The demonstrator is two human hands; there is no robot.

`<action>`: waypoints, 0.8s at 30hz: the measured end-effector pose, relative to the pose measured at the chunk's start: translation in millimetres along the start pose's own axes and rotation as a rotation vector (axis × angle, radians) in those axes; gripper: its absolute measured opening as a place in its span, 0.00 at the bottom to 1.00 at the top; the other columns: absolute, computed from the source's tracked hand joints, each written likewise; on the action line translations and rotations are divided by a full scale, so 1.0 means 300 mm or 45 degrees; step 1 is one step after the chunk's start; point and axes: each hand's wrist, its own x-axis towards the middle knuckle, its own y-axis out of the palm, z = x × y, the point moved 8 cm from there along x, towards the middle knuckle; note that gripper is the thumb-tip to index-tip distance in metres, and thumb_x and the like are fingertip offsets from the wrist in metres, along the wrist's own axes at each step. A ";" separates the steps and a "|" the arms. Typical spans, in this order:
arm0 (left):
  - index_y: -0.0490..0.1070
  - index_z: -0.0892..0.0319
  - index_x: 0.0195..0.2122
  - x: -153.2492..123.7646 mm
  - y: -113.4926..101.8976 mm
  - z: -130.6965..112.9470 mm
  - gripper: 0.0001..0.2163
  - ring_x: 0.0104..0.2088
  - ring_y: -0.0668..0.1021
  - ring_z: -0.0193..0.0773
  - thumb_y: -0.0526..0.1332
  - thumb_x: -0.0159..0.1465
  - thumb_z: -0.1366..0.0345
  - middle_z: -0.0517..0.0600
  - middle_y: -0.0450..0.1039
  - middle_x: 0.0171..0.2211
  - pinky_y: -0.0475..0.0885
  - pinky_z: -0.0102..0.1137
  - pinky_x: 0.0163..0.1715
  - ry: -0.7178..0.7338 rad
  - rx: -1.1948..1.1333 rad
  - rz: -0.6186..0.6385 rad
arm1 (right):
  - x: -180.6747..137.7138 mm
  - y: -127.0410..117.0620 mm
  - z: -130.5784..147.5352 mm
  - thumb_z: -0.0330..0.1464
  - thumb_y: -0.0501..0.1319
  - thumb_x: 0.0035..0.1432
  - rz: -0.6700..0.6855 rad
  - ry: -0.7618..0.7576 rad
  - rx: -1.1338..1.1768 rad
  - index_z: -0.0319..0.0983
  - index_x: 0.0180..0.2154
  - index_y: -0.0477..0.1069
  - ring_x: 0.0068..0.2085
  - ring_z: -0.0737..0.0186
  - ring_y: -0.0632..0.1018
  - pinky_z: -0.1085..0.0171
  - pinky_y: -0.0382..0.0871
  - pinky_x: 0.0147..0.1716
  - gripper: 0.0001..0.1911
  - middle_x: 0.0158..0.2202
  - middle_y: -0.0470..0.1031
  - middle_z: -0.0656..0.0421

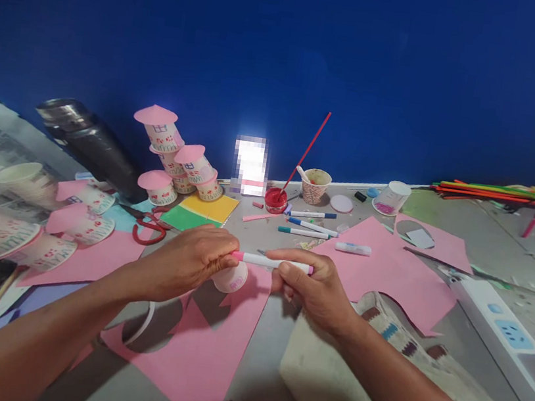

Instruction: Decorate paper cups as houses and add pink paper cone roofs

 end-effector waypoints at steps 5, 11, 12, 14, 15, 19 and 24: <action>0.65 0.57 0.31 0.020 0.025 -0.095 0.20 0.28 0.70 0.40 0.47 0.79 0.55 0.48 0.70 0.27 0.60 0.36 0.31 0.132 0.233 -0.206 | -0.001 0.020 0.020 0.53 0.75 0.53 0.106 -0.056 0.289 0.44 0.38 0.82 0.21 0.69 0.63 0.67 0.59 0.22 0.21 0.20 0.68 0.66; 0.68 0.57 0.33 0.018 0.051 -0.179 0.17 0.29 0.72 0.42 0.50 0.78 0.61 0.50 0.73 0.27 0.57 0.39 0.30 0.295 0.443 -0.187 | -0.025 0.089 0.016 0.62 0.61 0.63 0.139 -0.015 0.220 0.41 0.23 0.67 0.20 0.67 0.59 0.65 0.59 0.22 0.33 0.17 0.57 0.65; 0.68 0.57 0.32 0.001 0.034 -0.158 0.17 0.29 0.72 0.41 0.50 0.78 0.61 0.50 0.73 0.28 0.57 0.39 0.30 0.289 0.433 -0.183 | -0.023 0.076 0.030 0.60 0.61 0.63 0.120 -0.026 0.234 0.41 0.22 0.64 0.20 0.68 0.58 0.65 0.57 0.22 0.32 0.17 0.55 0.66; 0.66 0.55 0.31 -0.044 -0.024 -0.072 0.16 0.29 0.72 0.41 0.50 0.77 0.62 0.49 0.72 0.27 0.58 0.38 0.31 0.196 0.396 -0.208 | -0.006 0.019 0.074 0.59 0.62 0.64 0.059 -0.058 0.248 0.42 0.21 0.58 0.20 0.68 0.54 0.66 0.54 0.20 0.33 0.16 0.51 0.66; 0.65 0.55 0.29 -0.072 -0.066 -0.003 0.17 0.28 0.71 0.41 0.49 0.77 0.62 0.48 0.71 0.26 0.57 0.37 0.30 0.070 0.388 -0.267 | 0.008 -0.027 0.103 0.58 0.62 0.64 -0.011 -0.093 0.253 0.43 0.21 0.55 0.20 0.67 0.52 0.67 0.51 0.19 0.33 0.16 0.46 0.67; 0.60 0.53 0.28 -0.159 -0.131 0.238 0.18 0.25 0.69 0.40 0.47 0.78 0.63 0.47 0.65 0.24 0.59 0.36 0.29 -0.294 0.394 -0.351 | 0.059 -0.155 0.158 0.54 0.64 0.65 -0.214 -0.208 0.281 0.43 0.22 0.54 0.21 0.65 0.51 0.66 0.49 0.19 0.31 0.17 0.42 0.67; 0.70 0.57 0.34 -0.142 0.029 0.332 0.10 0.37 0.78 0.43 0.54 0.73 0.68 0.48 0.73 0.32 0.72 0.36 0.37 -0.377 0.237 -0.144 | 0.054 -0.049 -0.001 0.53 0.72 0.55 -0.051 0.060 0.161 0.42 0.29 0.73 0.22 0.67 0.60 0.66 0.55 0.22 0.22 0.20 0.62 0.65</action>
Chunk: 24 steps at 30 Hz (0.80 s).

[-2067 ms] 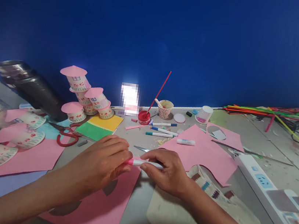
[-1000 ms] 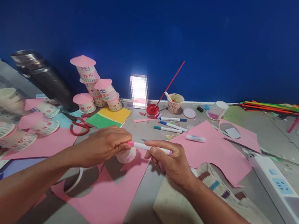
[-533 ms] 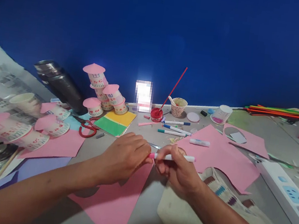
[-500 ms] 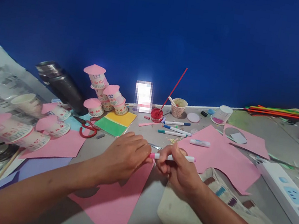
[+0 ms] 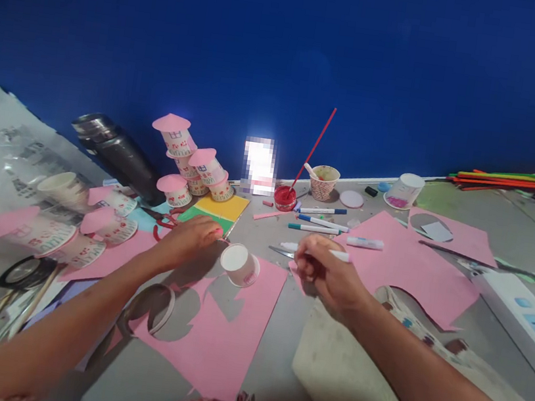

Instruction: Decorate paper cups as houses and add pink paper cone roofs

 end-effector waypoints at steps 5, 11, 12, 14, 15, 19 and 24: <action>0.65 0.57 0.65 -0.105 -0.004 -0.028 0.20 0.64 0.73 0.53 0.55 0.73 0.65 0.60 0.70 0.63 0.74 0.50 0.58 -0.057 -0.199 -0.046 | -0.022 -0.004 -0.001 0.50 0.73 0.57 -0.031 -0.121 -0.210 0.39 0.28 0.76 0.24 0.68 0.64 0.66 0.58 0.23 0.21 0.24 0.71 0.61; 0.56 0.52 0.70 -0.221 0.128 -0.130 0.37 0.65 0.74 0.55 0.70 0.62 0.61 0.63 0.62 0.71 0.76 0.51 0.60 -0.383 -1.193 0.068 | 0.060 -0.039 0.005 0.49 0.75 0.55 -0.110 -0.199 -0.251 0.40 0.27 0.74 0.22 0.69 0.63 0.68 0.57 0.19 0.21 0.24 0.71 0.61; 0.57 0.52 0.69 -0.216 0.154 -0.151 0.37 0.65 0.74 0.54 0.71 0.61 0.61 0.63 0.62 0.70 0.75 0.50 0.61 -0.419 -1.284 0.053 | 0.082 -0.046 0.004 0.48 0.75 0.54 -0.137 -0.214 -0.243 0.40 0.26 0.73 0.22 0.70 0.63 0.68 0.57 0.19 0.21 0.24 0.71 0.61; 0.59 0.53 0.66 -0.194 0.194 -0.183 0.34 0.63 0.75 0.51 0.71 0.61 0.60 0.61 0.66 0.67 0.77 0.47 0.59 -0.464 -1.423 0.003 | 0.131 -0.064 0.011 0.48 0.77 0.51 -0.218 -0.258 -0.211 0.40 0.26 0.72 0.21 0.71 0.64 0.69 0.54 0.17 0.22 0.23 0.71 0.62; 0.60 0.53 0.64 -0.181 0.207 -0.190 0.32 0.61 0.76 0.49 0.71 0.61 0.59 0.60 0.68 0.64 0.77 0.45 0.57 -0.479 -1.455 -0.025 | 0.156 -0.072 0.023 0.48 0.77 0.49 -0.249 -0.292 -0.197 0.40 0.26 0.71 0.21 0.72 0.64 0.70 0.54 0.17 0.23 0.23 0.71 0.63; 0.67 0.54 0.56 -0.148 0.208 -0.173 0.24 0.52 0.78 0.43 0.71 0.60 0.59 0.54 0.75 0.54 0.77 0.45 0.55 -0.464 -1.458 -0.122 | 0.240 -0.086 0.120 0.49 0.77 0.47 -0.309 -0.428 -0.152 0.41 0.28 0.71 0.21 0.73 0.64 0.71 0.55 0.18 0.23 0.22 0.69 0.65; 0.69 0.56 0.52 -0.142 0.179 -0.128 0.21 0.49 0.80 0.46 0.70 0.60 0.57 0.54 0.78 0.49 0.78 0.42 0.48 -0.458 -1.633 -0.119 | 0.212 -0.035 0.292 0.43 0.77 0.50 -0.374 -0.623 -0.145 0.40 0.28 0.72 0.21 0.74 0.63 0.70 0.51 0.18 0.18 0.20 0.69 0.66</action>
